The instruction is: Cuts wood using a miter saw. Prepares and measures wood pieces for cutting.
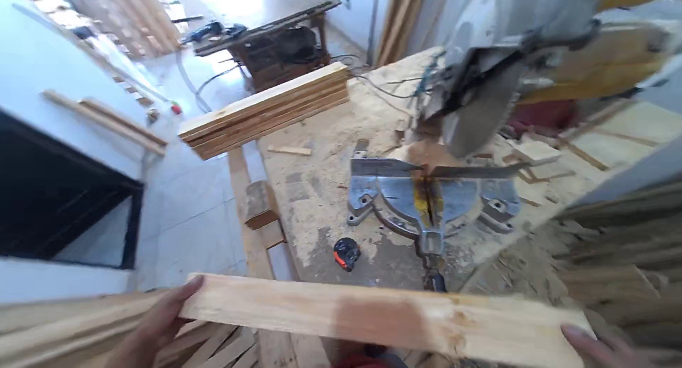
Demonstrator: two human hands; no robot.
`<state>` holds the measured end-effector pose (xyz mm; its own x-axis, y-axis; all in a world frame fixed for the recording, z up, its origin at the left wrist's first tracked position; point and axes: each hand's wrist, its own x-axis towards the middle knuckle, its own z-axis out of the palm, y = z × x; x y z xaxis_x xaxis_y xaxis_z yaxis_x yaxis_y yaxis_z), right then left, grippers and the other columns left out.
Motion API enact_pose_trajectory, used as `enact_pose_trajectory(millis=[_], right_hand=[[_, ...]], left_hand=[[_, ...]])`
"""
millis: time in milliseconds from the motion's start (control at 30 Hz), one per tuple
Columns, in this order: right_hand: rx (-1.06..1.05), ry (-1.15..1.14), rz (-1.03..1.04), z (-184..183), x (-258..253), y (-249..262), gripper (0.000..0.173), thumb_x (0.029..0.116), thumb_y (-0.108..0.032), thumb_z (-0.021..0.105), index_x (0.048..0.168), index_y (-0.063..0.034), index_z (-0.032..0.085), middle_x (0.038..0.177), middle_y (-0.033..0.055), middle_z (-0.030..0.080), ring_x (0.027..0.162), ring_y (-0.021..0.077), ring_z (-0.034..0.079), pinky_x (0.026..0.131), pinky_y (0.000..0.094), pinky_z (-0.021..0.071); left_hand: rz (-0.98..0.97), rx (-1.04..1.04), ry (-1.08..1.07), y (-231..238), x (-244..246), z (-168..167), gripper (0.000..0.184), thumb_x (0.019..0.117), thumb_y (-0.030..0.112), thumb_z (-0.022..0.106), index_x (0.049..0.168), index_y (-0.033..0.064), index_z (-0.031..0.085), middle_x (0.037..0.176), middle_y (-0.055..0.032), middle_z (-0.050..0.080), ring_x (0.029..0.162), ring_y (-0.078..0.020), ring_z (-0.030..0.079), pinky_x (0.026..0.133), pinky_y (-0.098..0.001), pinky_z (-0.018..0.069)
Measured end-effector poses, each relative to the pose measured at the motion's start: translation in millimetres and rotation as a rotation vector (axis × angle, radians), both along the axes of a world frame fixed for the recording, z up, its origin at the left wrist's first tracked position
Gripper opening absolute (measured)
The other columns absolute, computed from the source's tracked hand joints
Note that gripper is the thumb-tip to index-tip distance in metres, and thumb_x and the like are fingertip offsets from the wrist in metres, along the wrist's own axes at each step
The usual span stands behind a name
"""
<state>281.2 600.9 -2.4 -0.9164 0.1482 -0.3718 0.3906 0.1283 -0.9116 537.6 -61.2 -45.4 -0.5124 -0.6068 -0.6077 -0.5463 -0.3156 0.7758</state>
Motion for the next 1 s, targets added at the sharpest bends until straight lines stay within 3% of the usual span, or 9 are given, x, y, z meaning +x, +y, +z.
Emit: enact_pose_trajectory(millis=[100,200,367,500,567,633,733,833,1000], right_hand=[[0.004,0.028,-0.064,20,-63,-43,0.031,0.0988,-0.019,0.061,0.126,-0.0025,0.059,0.096,0.0093,0.069,0.079,0.0186,0.070,0.067,0.0398,0.0620],[-0.032,-0.008,-0.057,19,-141,-97,0.037,0.1024,-0.022,0.059,0.133,-0.0024,0.055,0.107,0.0176,0.068,0.087,0.0272,0.070,0.074,0.0483,0.0606],[-0.055,0.025,0.019,5,-222,-155,0.039,0.0989,-0.031,0.064,0.124,-0.0021,0.060,0.112,0.0176,0.068,0.095,0.0286,0.069,0.080,0.0492,0.0586],[0.219,0.322,-0.130,-24,-219,-179,0.042,0.0966,-0.038,0.067,0.121,-0.0039,0.068,0.114,0.0151,0.068,0.104,0.0259,0.065,0.091,0.0517,0.0541],[0.564,0.451,-0.136,-23,-181,-198,0.067,0.0971,-0.049,0.064,0.147,-0.0062,0.049,0.141,0.0197,0.057,0.126,0.0325,0.059,0.104,0.0563,0.0495],[0.771,0.630,-0.006,-23,-139,-232,0.077,0.0956,-0.049,0.063,0.153,-0.0021,0.041,0.153,0.0235,0.047,0.138,0.0362,0.051,0.110,0.0567,0.0468],[0.860,0.973,0.432,-35,-127,-300,0.058,0.0914,-0.046,0.068,0.129,-0.0028,0.066,0.142,0.0198,0.060,0.136,0.0347,0.054,0.114,0.0557,0.0431],[1.003,0.773,0.717,-26,-178,-364,0.078,0.0942,-0.071,0.050,0.139,-0.0087,0.060,0.149,0.0145,0.055,0.145,0.0341,0.044,0.121,0.0582,0.0297],[1.109,0.549,0.854,-16,-215,-402,0.073,0.0917,-0.077,0.044,0.104,-0.0101,0.070,0.097,0.0105,0.070,0.103,0.0288,0.066,0.102,0.0551,0.0442]], left_hand=[[-0.025,-0.066,0.014,-29,-63,21,0.052,0.1066,0.051,0.041,0.132,0.0091,0.058,0.107,-0.0130,0.072,0.090,-0.0251,0.073,0.075,-0.0476,0.0624],[-0.067,-0.081,-0.032,-65,-134,27,0.055,0.1053,0.059,0.038,0.128,0.0135,0.060,0.099,-0.0118,0.072,0.075,-0.0213,0.071,0.062,-0.0380,0.0600],[-0.093,-0.074,-0.060,-119,-214,25,0.055,0.1036,0.062,0.039,0.128,0.0160,0.059,0.102,-0.0103,0.069,0.078,-0.0206,0.070,0.064,-0.0387,0.0599],[-0.135,-0.069,-0.103,-140,-240,14,0.053,0.1044,0.060,0.038,0.127,0.0166,0.059,0.100,-0.0087,0.069,0.077,-0.0194,0.068,0.064,-0.0386,0.0588],[-0.130,-0.063,-0.113,-140,-245,14,0.053,0.1046,0.060,0.038,0.124,0.0161,0.060,0.098,-0.0082,0.069,0.074,-0.0180,0.068,0.062,-0.0364,0.0587],[-0.102,-0.044,-0.120,-142,-245,13,0.053,0.1044,0.059,0.039,0.126,0.0155,0.060,0.100,-0.0091,0.069,0.077,-0.0189,0.069,0.065,-0.0367,0.0593],[-0.090,-0.048,-0.130,-144,-245,11,0.052,0.1044,0.058,0.040,0.126,0.0159,0.060,0.101,-0.0087,0.070,0.079,-0.0190,0.070,0.066,-0.0370,0.0599],[-0.094,-0.038,-0.111,-149,-244,8,0.053,0.1035,0.059,0.042,0.126,0.0152,0.061,0.103,-0.0098,0.070,0.080,-0.0200,0.071,0.066,-0.0381,0.0607],[-0.130,-0.066,-0.119,-139,-245,15,0.052,0.1048,0.060,0.038,0.125,0.0169,0.060,0.098,-0.0075,0.070,0.075,-0.0167,0.069,0.061,-0.0331,0.0586]])
